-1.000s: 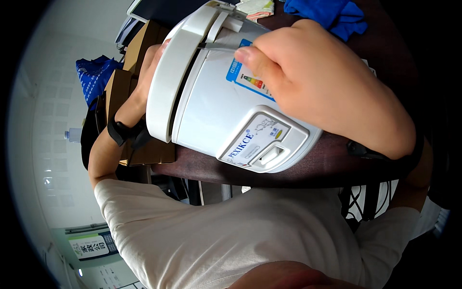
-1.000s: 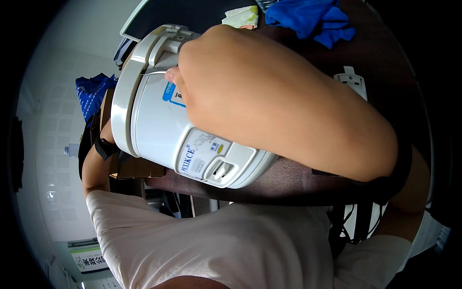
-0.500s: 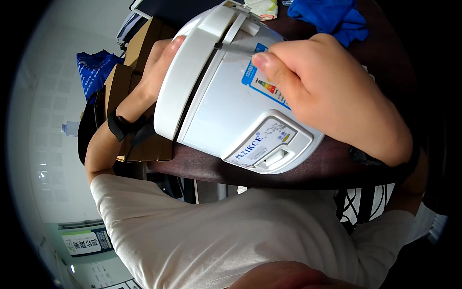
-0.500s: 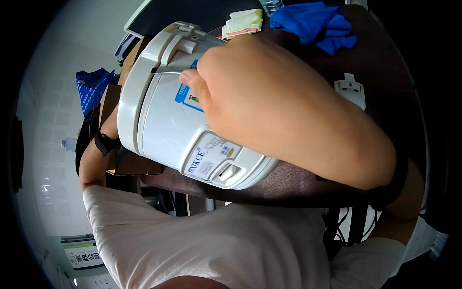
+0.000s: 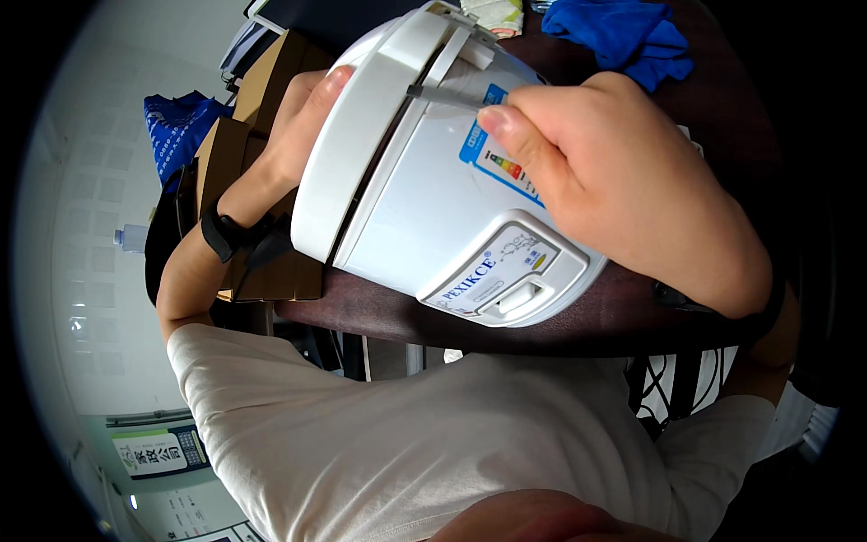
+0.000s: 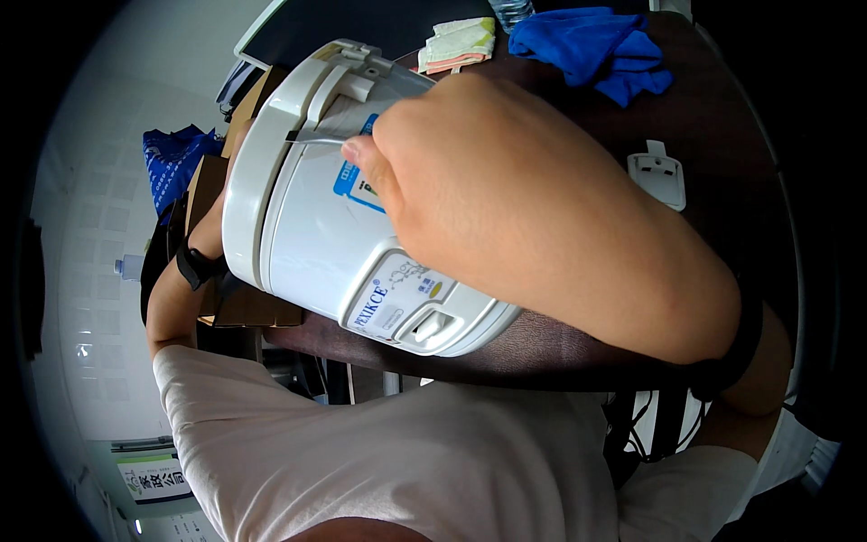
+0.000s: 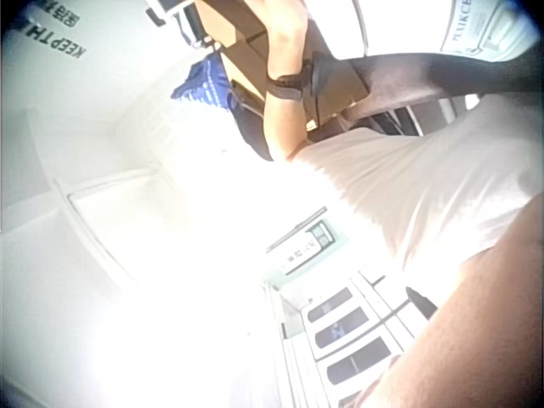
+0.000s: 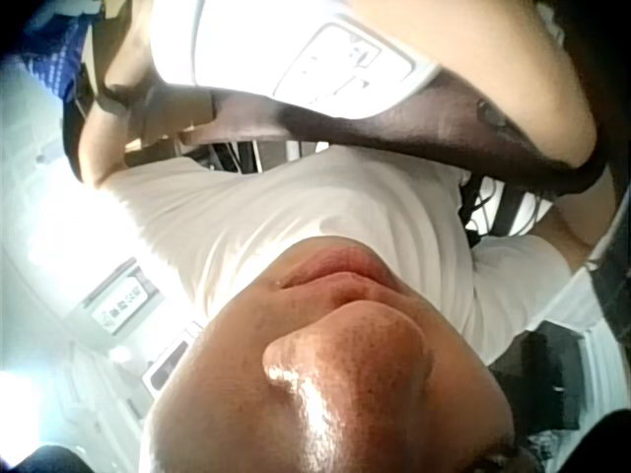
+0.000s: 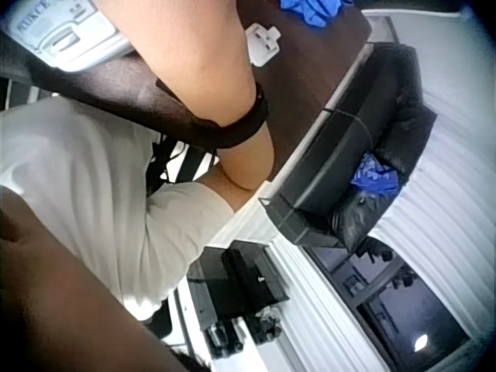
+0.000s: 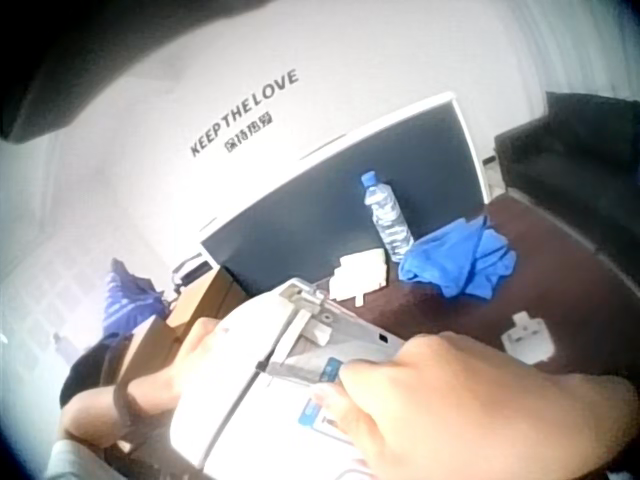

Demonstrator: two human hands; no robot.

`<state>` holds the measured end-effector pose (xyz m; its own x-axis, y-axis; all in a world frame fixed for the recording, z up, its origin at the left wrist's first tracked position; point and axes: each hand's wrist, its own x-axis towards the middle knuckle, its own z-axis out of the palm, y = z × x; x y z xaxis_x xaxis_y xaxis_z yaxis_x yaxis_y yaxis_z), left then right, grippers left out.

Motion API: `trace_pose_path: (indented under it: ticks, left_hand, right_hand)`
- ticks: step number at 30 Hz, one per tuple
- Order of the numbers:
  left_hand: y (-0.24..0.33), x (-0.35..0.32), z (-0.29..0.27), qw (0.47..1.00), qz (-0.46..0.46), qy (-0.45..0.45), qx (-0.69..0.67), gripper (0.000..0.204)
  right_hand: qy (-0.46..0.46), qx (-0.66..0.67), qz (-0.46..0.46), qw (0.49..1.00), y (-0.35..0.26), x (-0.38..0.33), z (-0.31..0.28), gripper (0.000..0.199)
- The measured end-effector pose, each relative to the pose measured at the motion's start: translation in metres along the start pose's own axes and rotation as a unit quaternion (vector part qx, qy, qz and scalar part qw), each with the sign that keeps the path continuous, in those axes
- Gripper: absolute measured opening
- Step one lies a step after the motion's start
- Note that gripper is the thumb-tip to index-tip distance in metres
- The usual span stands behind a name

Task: The person uses a screwdriver to remove screws from the lid of a white rice cooker. They detach the lid from the main body and place it on the table, then proceed to unscrew components from the underside of the lid.

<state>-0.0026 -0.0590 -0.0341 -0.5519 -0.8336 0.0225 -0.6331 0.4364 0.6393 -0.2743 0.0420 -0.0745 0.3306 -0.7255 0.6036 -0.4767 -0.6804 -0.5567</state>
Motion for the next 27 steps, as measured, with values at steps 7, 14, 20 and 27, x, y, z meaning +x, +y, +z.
trace_pose_path:
  ticks: [7,14,20,27]
  left_hand:
    - [0.0043,-0.0023,0.0022,1.000,0.007,0.011,0.010,0.084]
    - [0.0084,-0.0048,0.0054,0.999,0.014,0.030,0.026,0.084]
    - [0.0066,-0.0062,0.0045,0.999,0.011,0.037,0.027,0.085]
    - [0.0071,-0.0057,0.0045,0.999,0.019,0.031,0.028,0.087]
  right_hand:
    - [0.005,-0.012,0.003,1.000,-0.0032,-0.0016,-0.0012,0.033]
    - [0.016,-0.017,0.000,1.000,-0.0048,-0.0018,-0.0011,0.032]
    - [0.016,-0.017,0.005,1.000,-0.0067,-0.0012,0.0001,0.032]
    - [0.005,0.007,0.010,1.000,-0.0041,-0.0045,-0.0007,0.032]
